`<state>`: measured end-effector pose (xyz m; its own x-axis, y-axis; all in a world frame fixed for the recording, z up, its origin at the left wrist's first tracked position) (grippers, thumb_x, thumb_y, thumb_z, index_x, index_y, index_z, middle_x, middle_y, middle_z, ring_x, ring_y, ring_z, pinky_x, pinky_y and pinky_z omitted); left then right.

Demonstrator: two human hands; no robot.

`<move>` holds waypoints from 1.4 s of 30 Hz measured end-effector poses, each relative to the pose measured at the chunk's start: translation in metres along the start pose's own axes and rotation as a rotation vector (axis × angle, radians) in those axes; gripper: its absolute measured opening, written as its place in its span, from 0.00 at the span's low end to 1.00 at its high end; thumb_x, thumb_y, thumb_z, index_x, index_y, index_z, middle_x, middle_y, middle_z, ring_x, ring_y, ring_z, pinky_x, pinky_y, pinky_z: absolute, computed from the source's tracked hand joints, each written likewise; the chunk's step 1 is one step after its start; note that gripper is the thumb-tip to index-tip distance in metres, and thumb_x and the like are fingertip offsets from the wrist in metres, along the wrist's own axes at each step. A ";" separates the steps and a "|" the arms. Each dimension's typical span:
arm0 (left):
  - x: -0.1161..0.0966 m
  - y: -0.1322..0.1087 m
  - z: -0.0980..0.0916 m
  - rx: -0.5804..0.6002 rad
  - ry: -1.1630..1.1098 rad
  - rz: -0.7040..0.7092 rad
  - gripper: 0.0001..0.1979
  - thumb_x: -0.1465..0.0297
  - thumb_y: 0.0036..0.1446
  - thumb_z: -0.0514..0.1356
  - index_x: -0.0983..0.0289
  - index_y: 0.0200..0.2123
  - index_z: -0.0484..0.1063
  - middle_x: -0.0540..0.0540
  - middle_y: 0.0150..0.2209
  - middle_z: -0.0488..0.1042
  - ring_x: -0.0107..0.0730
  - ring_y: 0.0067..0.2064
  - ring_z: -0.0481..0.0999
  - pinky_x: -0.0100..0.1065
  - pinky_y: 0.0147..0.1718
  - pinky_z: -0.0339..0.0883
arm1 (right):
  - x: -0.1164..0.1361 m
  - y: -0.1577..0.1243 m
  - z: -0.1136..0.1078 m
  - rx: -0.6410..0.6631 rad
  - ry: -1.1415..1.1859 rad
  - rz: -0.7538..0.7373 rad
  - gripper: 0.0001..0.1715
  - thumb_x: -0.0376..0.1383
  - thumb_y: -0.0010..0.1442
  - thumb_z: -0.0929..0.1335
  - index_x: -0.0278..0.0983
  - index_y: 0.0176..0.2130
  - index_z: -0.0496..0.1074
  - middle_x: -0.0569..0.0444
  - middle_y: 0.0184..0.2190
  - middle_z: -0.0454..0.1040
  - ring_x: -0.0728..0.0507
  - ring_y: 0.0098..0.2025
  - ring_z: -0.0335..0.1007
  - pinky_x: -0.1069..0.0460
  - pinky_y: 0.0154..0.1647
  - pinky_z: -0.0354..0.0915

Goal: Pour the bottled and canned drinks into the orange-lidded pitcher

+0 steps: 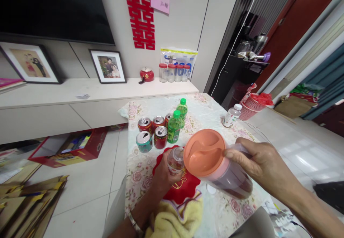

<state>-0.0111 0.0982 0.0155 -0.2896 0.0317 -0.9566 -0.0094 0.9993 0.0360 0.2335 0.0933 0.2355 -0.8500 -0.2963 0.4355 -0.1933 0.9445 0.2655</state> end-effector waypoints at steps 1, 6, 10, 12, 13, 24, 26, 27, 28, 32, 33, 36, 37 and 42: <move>-0.001 0.000 -0.001 0.001 -0.001 -0.004 0.35 0.68 0.46 0.68 0.37 0.55 0.64 0.36 0.56 0.81 0.46 0.57 0.82 0.45 0.57 0.78 | 0.000 0.000 0.000 0.002 0.003 -0.001 0.34 0.67 0.61 0.65 0.44 0.22 0.69 0.53 0.17 0.68 0.42 0.18 0.63 0.46 0.16 0.61; -0.001 0.002 -0.001 -0.021 0.006 0.011 0.35 0.68 0.43 0.69 0.45 0.57 0.68 0.47 0.56 0.82 0.50 0.56 0.83 0.45 0.56 0.79 | -0.002 0.001 0.001 0.012 0.027 0.018 0.34 0.67 0.60 0.66 0.44 0.22 0.70 0.54 0.17 0.68 0.43 0.18 0.62 0.47 0.17 0.61; -0.003 0.001 -0.002 -0.018 0.026 -0.021 0.35 0.67 0.44 0.68 0.37 0.56 0.67 0.39 0.56 0.82 0.50 0.57 0.83 0.46 0.55 0.80 | -0.001 0.000 0.000 0.014 0.031 0.021 0.35 0.68 0.58 0.66 0.44 0.21 0.69 0.54 0.16 0.67 0.42 0.18 0.61 0.46 0.17 0.60; -0.008 0.000 -0.004 -0.004 0.001 -0.030 0.34 0.67 0.45 0.68 0.33 0.54 0.66 0.33 0.54 0.82 0.48 0.58 0.83 0.46 0.56 0.79 | 0.000 0.000 -0.001 0.006 0.029 0.020 0.35 0.68 0.58 0.65 0.45 0.21 0.68 0.53 0.16 0.67 0.42 0.18 0.61 0.46 0.16 0.60; -0.011 -0.001 -0.006 0.001 -0.015 -0.033 0.33 0.67 0.46 0.67 0.31 0.53 0.65 0.31 0.54 0.82 0.47 0.57 0.83 0.46 0.56 0.79 | 0.000 0.000 -0.001 0.005 0.029 0.022 0.34 0.68 0.58 0.65 0.45 0.21 0.67 0.53 0.16 0.67 0.42 0.18 0.61 0.46 0.16 0.60; -0.017 -0.002 -0.007 0.040 0.044 -0.093 0.35 0.65 0.46 0.66 0.28 0.56 0.64 0.25 0.56 0.80 0.46 0.60 0.81 0.45 0.59 0.77 | -0.001 0.001 -0.001 0.016 0.013 0.015 0.34 0.67 0.59 0.66 0.44 0.21 0.69 0.54 0.16 0.68 0.43 0.18 0.62 0.47 0.16 0.61; -0.015 -0.002 -0.006 0.043 0.057 -0.088 0.35 0.64 0.47 0.66 0.28 0.57 0.64 0.26 0.56 0.80 0.46 0.60 0.81 0.44 0.59 0.78 | 0.001 0.001 -0.002 0.016 0.007 0.006 0.34 0.67 0.60 0.66 0.44 0.21 0.69 0.54 0.16 0.68 0.43 0.17 0.62 0.47 0.16 0.61; -0.015 -0.002 -0.005 0.045 0.060 -0.084 0.36 0.64 0.47 0.66 0.28 0.57 0.64 0.26 0.56 0.81 0.46 0.59 0.81 0.45 0.58 0.78 | 0.002 0.001 -0.002 0.017 0.004 -0.002 0.35 0.67 0.60 0.65 0.44 0.21 0.69 0.54 0.16 0.68 0.43 0.17 0.62 0.47 0.16 0.61; -0.014 -0.001 -0.005 0.045 0.056 -0.079 0.36 0.64 0.47 0.66 0.28 0.58 0.64 0.27 0.56 0.81 0.47 0.59 0.81 0.45 0.58 0.78 | 0.003 0.001 -0.002 0.014 0.000 -0.008 0.35 0.67 0.60 0.65 0.44 0.21 0.69 0.53 0.16 0.68 0.42 0.17 0.62 0.47 0.16 0.60; -0.013 -0.001 -0.004 0.042 0.023 -0.058 0.37 0.63 0.47 0.66 0.30 0.59 0.65 0.27 0.56 0.80 0.46 0.59 0.81 0.44 0.59 0.78 | 0.006 0.002 -0.001 -0.008 0.006 -0.030 0.37 0.71 0.58 0.64 0.45 0.21 0.67 0.53 0.15 0.67 0.42 0.16 0.61 0.46 0.14 0.59; -0.013 0.000 -0.004 0.041 0.028 -0.055 0.36 0.63 0.47 0.66 0.31 0.59 0.65 0.27 0.56 0.80 0.45 0.59 0.81 0.43 0.58 0.78 | 0.005 0.003 -0.001 -0.015 0.010 -0.033 0.38 0.72 0.57 0.64 0.45 0.21 0.67 0.53 0.15 0.67 0.42 0.16 0.61 0.46 0.13 0.59; -0.013 -0.001 -0.004 0.045 0.074 -0.064 0.35 0.62 0.47 0.66 0.31 0.59 0.65 0.25 0.57 0.79 0.43 0.60 0.81 0.41 0.58 0.78 | 0.003 0.003 0.000 -0.014 0.018 -0.022 0.38 0.72 0.56 0.64 0.45 0.21 0.66 0.53 0.16 0.67 0.42 0.16 0.60 0.46 0.14 0.58; -0.013 -0.001 -0.004 0.047 0.083 -0.074 0.36 0.62 0.47 0.66 0.29 0.59 0.64 0.24 0.57 0.79 0.44 0.60 0.81 0.42 0.59 0.78 | 0.002 0.002 0.000 -0.013 0.021 -0.018 0.37 0.72 0.56 0.64 0.45 0.21 0.66 0.53 0.16 0.66 0.42 0.16 0.59 0.46 0.14 0.58; -0.009 -0.001 -0.003 0.033 0.043 -0.071 0.36 0.64 0.45 0.67 0.26 0.56 0.64 0.22 0.56 0.79 0.46 0.60 0.81 0.44 0.57 0.79 | 0.001 0.002 0.000 -0.002 0.028 -0.006 0.36 0.71 0.56 0.65 0.45 0.20 0.66 0.54 0.15 0.64 0.42 0.16 0.59 0.46 0.15 0.57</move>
Point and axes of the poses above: each hand's wrist, its own y-axis towards the middle knuckle, its own z-axis out of the palm, x = y × z, the point moved 8 cm from there along y, towards the middle knuckle
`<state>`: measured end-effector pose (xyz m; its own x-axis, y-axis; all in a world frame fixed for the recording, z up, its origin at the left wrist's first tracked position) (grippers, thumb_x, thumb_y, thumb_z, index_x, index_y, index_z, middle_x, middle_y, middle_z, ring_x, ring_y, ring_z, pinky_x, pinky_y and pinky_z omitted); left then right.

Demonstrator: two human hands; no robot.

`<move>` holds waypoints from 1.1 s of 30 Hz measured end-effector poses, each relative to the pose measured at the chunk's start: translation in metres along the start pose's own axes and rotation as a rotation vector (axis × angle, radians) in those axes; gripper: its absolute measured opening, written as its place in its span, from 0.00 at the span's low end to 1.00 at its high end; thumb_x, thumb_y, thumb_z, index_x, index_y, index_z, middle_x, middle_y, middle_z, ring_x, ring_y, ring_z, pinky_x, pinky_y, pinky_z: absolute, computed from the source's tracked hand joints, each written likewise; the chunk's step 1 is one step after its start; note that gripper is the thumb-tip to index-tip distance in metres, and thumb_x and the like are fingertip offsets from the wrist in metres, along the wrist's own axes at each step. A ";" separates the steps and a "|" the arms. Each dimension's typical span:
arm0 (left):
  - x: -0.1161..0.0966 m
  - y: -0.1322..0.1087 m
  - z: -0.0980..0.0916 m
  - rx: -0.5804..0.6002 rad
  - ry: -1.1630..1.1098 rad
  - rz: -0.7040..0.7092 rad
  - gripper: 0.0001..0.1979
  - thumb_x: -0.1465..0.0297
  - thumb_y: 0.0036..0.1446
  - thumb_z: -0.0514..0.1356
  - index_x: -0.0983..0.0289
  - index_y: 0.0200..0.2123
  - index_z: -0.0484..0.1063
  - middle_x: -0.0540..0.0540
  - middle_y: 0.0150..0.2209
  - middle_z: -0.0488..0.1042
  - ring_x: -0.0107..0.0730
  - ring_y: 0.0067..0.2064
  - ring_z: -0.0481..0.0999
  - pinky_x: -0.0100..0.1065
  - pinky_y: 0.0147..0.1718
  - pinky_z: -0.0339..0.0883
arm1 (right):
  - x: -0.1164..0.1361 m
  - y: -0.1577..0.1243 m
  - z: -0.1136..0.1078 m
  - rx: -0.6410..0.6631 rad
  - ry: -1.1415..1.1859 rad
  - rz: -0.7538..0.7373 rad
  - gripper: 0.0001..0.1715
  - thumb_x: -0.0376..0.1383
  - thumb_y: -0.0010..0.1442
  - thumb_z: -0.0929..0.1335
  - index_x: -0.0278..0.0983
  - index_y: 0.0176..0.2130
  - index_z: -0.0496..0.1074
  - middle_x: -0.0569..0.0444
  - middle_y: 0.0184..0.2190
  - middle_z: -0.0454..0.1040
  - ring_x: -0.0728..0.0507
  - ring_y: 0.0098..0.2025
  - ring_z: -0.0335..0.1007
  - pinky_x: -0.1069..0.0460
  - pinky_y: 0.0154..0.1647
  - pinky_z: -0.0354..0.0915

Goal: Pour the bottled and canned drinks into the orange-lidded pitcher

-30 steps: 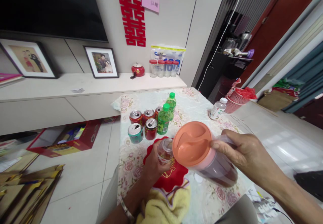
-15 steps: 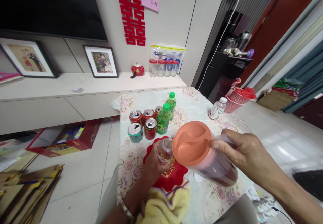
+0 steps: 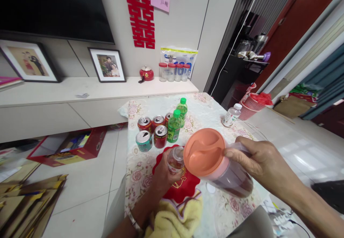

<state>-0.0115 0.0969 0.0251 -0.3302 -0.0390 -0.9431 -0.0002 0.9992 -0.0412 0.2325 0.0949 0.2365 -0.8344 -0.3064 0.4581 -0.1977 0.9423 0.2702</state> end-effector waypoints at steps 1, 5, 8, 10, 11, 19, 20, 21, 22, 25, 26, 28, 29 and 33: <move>0.001 0.000 0.001 -0.001 -0.020 0.013 0.36 0.64 0.45 0.67 0.28 0.56 0.64 0.24 0.56 0.79 0.47 0.59 0.81 0.44 0.57 0.79 | 0.000 0.000 0.000 0.001 -0.001 -0.002 0.36 0.70 0.57 0.65 0.45 0.21 0.66 0.54 0.15 0.64 0.42 0.16 0.59 0.46 0.15 0.57; 0.009 0.002 0.005 -0.022 -0.059 0.057 0.37 0.67 0.43 0.68 0.42 0.59 0.66 0.41 0.58 0.81 0.49 0.57 0.82 0.46 0.57 0.78 | 0.000 0.000 -0.001 0.001 -0.012 -0.005 0.36 0.70 0.57 0.65 0.45 0.21 0.67 0.55 0.15 0.63 0.43 0.16 0.58 0.47 0.15 0.57; 0.013 0.002 0.006 -0.016 -0.060 0.052 0.37 0.66 0.45 0.68 0.40 0.59 0.65 0.40 0.58 0.81 0.49 0.57 0.82 0.46 0.56 0.78 | -0.001 0.000 -0.001 0.013 -0.032 0.010 0.35 0.68 0.59 0.66 0.44 0.21 0.69 0.55 0.15 0.66 0.43 0.17 0.60 0.48 0.15 0.59; 0.013 0.002 0.006 -0.010 -0.072 0.053 0.36 0.66 0.45 0.67 0.38 0.58 0.64 0.38 0.57 0.81 0.48 0.58 0.82 0.46 0.56 0.78 | -0.001 0.000 -0.001 0.018 -0.041 0.008 0.36 0.68 0.59 0.65 0.44 0.21 0.70 0.54 0.16 0.68 0.43 0.17 0.62 0.48 0.15 0.60; 0.012 0.002 0.005 -0.009 -0.078 0.058 0.36 0.67 0.46 0.68 0.38 0.57 0.64 0.38 0.57 0.81 0.48 0.58 0.82 0.47 0.57 0.78 | 0.000 0.000 -0.001 0.017 -0.042 0.000 0.36 0.69 0.59 0.65 0.44 0.22 0.70 0.54 0.16 0.68 0.43 0.17 0.62 0.48 0.15 0.59; 0.007 0.001 0.003 -0.024 -0.050 0.025 0.37 0.68 0.44 0.69 0.39 0.57 0.65 0.39 0.57 0.81 0.49 0.56 0.83 0.49 0.56 0.79 | 0.006 0.001 -0.004 0.013 -0.044 -0.044 0.34 0.65 0.62 0.66 0.43 0.22 0.72 0.55 0.15 0.70 0.44 0.16 0.63 0.49 0.15 0.60; 0.006 0.001 0.002 -0.022 -0.037 0.018 0.36 0.67 0.45 0.69 0.35 0.57 0.65 0.35 0.57 0.81 0.48 0.57 0.83 0.48 0.57 0.79 | 0.006 0.002 -0.003 0.012 -0.041 -0.048 0.34 0.66 0.62 0.66 0.44 0.23 0.72 0.55 0.16 0.70 0.44 0.16 0.63 0.49 0.15 0.60; 0.004 0.001 0.001 -0.019 -0.025 0.010 0.35 0.66 0.46 0.68 0.31 0.56 0.64 0.31 0.56 0.81 0.46 0.57 0.82 0.47 0.57 0.79 | 0.007 0.002 -0.003 0.008 -0.040 -0.051 0.34 0.67 0.62 0.65 0.44 0.23 0.71 0.55 0.16 0.69 0.44 0.16 0.62 0.49 0.15 0.60; 0.002 0.000 0.000 -0.017 -0.018 0.005 0.35 0.66 0.47 0.68 0.29 0.55 0.64 0.29 0.56 0.81 0.45 0.58 0.82 0.46 0.57 0.79 | 0.007 0.002 -0.002 0.006 -0.040 -0.051 0.34 0.67 0.61 0.65 0.44 0.23 0.71 0.55 0.16 0.69 0.43 0.16 0.62 0.48 0.15 0.60; -0.003 -0.001 -0.002 -0.010 -0.030 0.009 0.34 0.65 0.47 0.67 0.28 0.55 0.63 0.27 0.56 0.80 0.45 0.59 0.82 0.45 0.58 0.78 | 0.007 0.001 -0.001 0.004 -0.046 -0.047 0.34 0.68 0.61 0.65 0.45 0.22 0.70 0.54 0.16 0.68 0.43 0.16 0.62 0.47 0.15 0.59; -0.004 -0.001 -0.002 -0.008 -0.031 0.010 0.35 0.66 0.47 0.67 0.28 0.55 0.63 0.27 0.56 0.80 0.45 0.59 0.81 0.46 0.58 0.78 | 0.007 0.001 -0.001 0.005 -0.047 -0.046 0.34 0.67 0.61 0.65 0.45 0.22 0.69 0.55 0.15 0.68 0.43 0.16 0.62 0.48 0.15 0.59; -0.003 -0.001 -0.002 0.000 -0.023 -0.011 0.35 0.65 0.46 0.67 0.28 0.56 0.63 0.27 0.57 0.80 0.47 0.59 0.81 0.48 0.59 0.78 | 0.007 0.001 -0.002 0.007 -0.047 -0.046 0.34 0.67 0.61 0.64 0.45 0.22 0.70 0.55 0.15 0.67 0.43 0.16 0.61 0.48 0.15 0.59; -0.003 -0.001 -0.001 0.006 -0.020 -0.028 0.35 0.65 0.46 0.67 0.29 0.56 0.63 0.26 0.57 0.80 0.47 0.60 0.81 0.48 0.59 0.78 | 0.007 0.001 -0.002 0.008 -0.048 -0.047 0.34 0.67 0.62 0.64 0.44 0.22 0.70 0.55 0.15 0.67 0.44 0.16 0.62 0.48 0.14 0.59; -0.003 -0.002 -0.003 -0.014 -0.032 -0.054 0.33 0.62 0.45 0.66 0.30 0.54 0.65 0.24 0.55 0.80 0.44 0.59 0.81 0.44 0.59 0.78 | 0.008 0.003 -0.003 0.013 -0.054 -0.045 0.34 0.66 0.63 0.65 0.43 0.22 0.71 0.55 0.15 0.69 0.44 0.16 0.62 0.49 0.15 0.60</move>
<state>-0.0138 0.0953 0.0289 -0.2990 -0.0932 -0.9497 -0.0307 0.9956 -0.0881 0.2269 0.0953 0.2438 -0.8511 -0.3412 0.3990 -0.2420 0.9294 0.2785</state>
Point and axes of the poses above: each hand's wrist, its own y-axis towards the middle knuckle, its own z-axis out of the palm, x = y × z, the point moved 8 cm from there along y, towards the middle knuckle
